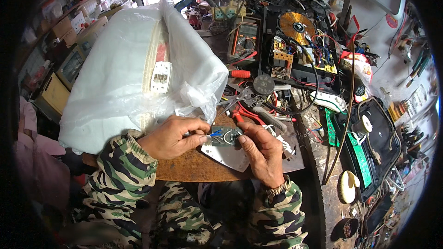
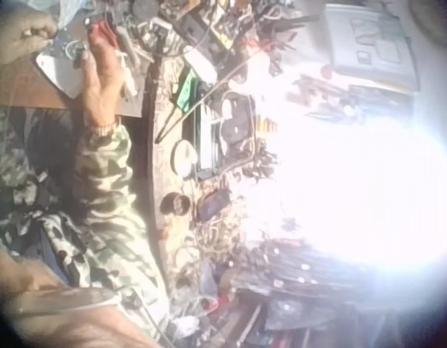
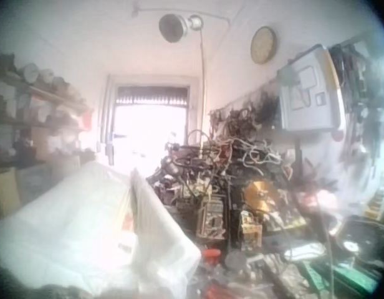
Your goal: The person assembles a small electronic device by connecting wires to a circuit board, inserting it into a white plastic housing, and securing the casing with a screwdriver.
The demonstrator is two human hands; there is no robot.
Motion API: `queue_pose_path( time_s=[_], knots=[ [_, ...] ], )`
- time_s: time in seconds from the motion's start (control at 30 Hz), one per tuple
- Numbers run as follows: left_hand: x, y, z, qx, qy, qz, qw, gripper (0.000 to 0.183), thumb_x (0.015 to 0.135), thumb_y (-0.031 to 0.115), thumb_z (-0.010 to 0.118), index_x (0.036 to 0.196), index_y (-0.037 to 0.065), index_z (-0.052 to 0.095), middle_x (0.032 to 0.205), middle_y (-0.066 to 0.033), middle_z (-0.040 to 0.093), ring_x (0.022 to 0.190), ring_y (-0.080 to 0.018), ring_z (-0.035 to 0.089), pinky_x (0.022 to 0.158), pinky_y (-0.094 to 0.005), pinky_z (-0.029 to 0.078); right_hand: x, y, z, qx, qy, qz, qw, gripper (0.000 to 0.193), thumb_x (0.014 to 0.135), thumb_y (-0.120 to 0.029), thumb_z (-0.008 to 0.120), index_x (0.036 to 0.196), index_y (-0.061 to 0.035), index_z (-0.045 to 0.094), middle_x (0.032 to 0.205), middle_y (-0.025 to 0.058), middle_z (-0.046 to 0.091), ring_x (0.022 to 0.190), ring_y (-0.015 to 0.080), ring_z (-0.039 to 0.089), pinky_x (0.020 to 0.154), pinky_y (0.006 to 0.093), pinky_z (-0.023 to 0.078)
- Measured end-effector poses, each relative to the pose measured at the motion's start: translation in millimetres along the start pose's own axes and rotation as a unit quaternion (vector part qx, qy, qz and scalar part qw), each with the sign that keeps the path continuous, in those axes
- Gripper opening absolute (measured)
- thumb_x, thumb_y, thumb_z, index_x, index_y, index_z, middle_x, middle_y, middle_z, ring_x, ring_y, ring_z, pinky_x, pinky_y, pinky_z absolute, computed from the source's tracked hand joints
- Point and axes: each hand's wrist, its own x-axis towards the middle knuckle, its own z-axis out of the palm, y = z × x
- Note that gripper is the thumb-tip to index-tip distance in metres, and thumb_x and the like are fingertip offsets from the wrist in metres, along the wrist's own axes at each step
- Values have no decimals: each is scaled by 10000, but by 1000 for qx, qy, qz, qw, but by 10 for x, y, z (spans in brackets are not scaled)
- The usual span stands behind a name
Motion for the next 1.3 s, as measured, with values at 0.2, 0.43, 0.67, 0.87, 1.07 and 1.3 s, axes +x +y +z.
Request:
queue_pose_path(
  time_s=[0.2, 0.43, 0.67, 0.87, 1.07, 1.3],
  knots=[
    [50, -87, 27, -10, 0, -32, 999, 200, 1032, 161, 660, 1076, -32, 694, 790, -104, 688, 694, -145, 602, 651, -342, 489, 69, -87, 24, -273, 20, -167, 947, 415, 918, -7, 737, 1327, 11, 665, 1239, 188, 703, 1103, 294, 693, 958, 364, 542],
    [6, -147, 18, -24, 30, -59, 997, 238, 1032, 186, 657, 1041, -47, 702, 805, -66, 705, 736, -110, 603, 675, -325, 500, 109, -41, 90, -395, -62, -246, 883, 434, 772, -48, 749, 1205, -65, 736, 1415, 237, 583, 1292, 443, 568, 1088, 523, 451],
    [91, -197, 38, 6, -8, -49, 999, 247, 1028, 216, 662, 998, -13, 747, 801, -95, 732, 673, -144, 630, 637, -351, 505, 41, -60, 145, -334, -53, -199, 920, 353, 904, -179, 718, 1206, 4, 716, 1449, 280, 547, 1346, 465, 528, 1139, 520, 420],
    [44, -182, 65, -20, 40, -30, 999, 257, 994, 201, 684, 924, -45, 708, 728, -118, 700, 634, -168, 621, 628, -386, 487, 40, -46, 60, -394, -100, -202, 891, 451, 932, -287, 729, 1256, 23, 685, 1468, 297, 519, 1358, 485, 512, 1155, 554, 385],
    [23, -143, 44, -28, 58, -4, 998, 259, 988, 190, 682, 904, -53, 703, 709, -145, 693, 623, -196, 635, 638, -396, 494, 32, -60, 103, -333, -94, -178, 921, 521, 964, -341, 711, 1332, 22, 641, 1479, 287, 498, 1376, 457, 523, 1145, 527, 422],
    [73, -209, 88, -12, 71, 21, 997, 235, 960, 175, 698, 874, -43, 715, 737, -172, 708, 645, -277, 680, 661, -423, 513, 36, -17, 71, -309, -94, -151, 934, 623, 976, -404, 698, 1366, 73, 610, 1536, 261, 461, 1453, 408, 466, 1187, 503, 405]
  ],
)
